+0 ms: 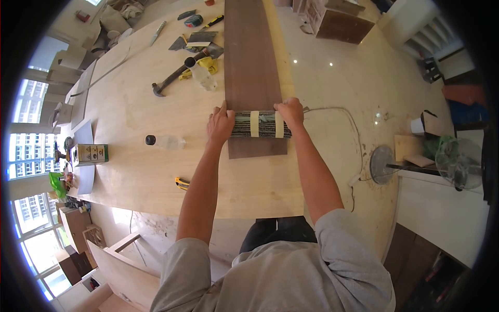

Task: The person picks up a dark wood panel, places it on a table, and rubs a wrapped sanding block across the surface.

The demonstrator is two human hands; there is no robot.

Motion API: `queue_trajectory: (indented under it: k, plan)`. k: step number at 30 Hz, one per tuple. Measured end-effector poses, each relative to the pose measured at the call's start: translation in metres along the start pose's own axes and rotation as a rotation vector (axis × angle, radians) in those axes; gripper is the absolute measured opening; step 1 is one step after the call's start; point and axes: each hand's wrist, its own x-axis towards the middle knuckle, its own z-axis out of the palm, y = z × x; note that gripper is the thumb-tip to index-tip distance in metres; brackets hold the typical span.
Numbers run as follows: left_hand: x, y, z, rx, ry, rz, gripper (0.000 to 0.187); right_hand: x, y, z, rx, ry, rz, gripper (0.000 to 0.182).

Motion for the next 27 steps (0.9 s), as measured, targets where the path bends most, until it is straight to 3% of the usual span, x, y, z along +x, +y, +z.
queue_trajectory:
  k: [11,27]
  plan:
    - [-0.050,0.004,0.000,0.012,-0.019,-0.011,0.061,-0.033,0.035,0.000,-0.040,0.005,-0.029,0.031]
    - [-0.245,-0.021,0.017,-0.022,-0.038,0.071,0.056,-0.198,0.142,-0.041,0.016,-0.116,-0.010,0.037]
